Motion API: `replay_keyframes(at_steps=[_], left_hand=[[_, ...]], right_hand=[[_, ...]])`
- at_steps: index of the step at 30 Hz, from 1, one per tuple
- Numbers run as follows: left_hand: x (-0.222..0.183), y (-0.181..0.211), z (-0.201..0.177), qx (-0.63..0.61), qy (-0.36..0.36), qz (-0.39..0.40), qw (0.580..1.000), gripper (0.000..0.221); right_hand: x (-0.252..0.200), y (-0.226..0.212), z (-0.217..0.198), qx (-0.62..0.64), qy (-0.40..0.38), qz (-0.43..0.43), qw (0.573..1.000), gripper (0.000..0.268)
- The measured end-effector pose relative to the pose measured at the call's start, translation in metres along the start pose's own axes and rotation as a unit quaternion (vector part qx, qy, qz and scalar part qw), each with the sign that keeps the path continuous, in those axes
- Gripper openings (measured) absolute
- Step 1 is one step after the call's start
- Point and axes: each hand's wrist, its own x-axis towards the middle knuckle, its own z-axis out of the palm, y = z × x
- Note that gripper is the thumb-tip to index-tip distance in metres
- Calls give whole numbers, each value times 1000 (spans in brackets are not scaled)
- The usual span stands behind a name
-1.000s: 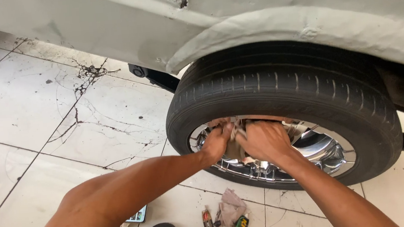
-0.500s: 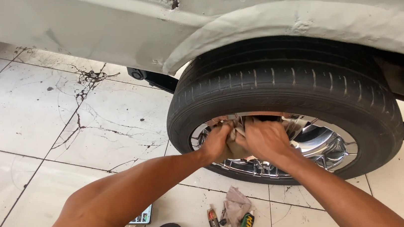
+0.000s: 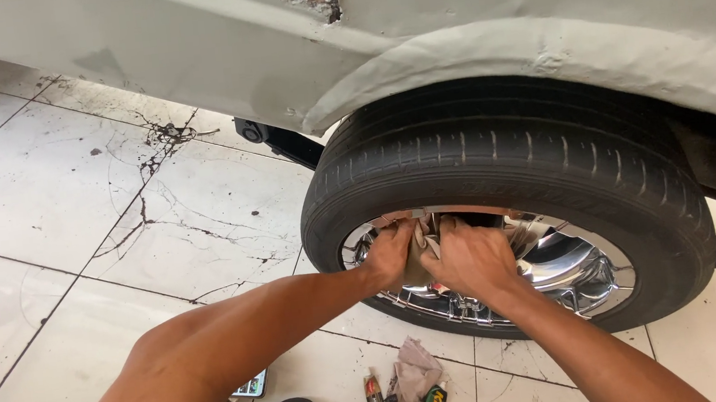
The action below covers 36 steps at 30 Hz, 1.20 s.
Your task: Polishing and cleaning a chrome car wheel with a cloth and paste.
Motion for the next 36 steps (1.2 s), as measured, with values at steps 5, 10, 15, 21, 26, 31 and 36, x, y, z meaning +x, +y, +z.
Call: replay_keyframes(at_steps=[5,10,15,21,26,31,36], left_hand=[[-19,29,-24,20,-143,3,989,69],[-16,29,-27,-56,-167,-106,979,71],[3,7,-11,-166,-102,-154,969,59],[28,-44,7,-263,-67,-57,961,57],[-5,-13,6,-177,-68,-20,982,55],[-27,15,-9,-3,-98,65,993,47],[-19,15,-7,66,-84,4,994,45]], right_hand=[[1,-1,-3,-12,-71,26,997,54],[10,-8,-5,6,-70,55,996,65],[15,-13,-10,49,-56,102,992,63],[8,-9,1,62,82,59,993,62],[9,0,-5,82,-18,65,994,56],[10,16,2,31,-136,-14,990,32],[9,18,-5,-18,-157,-63,985,17]])
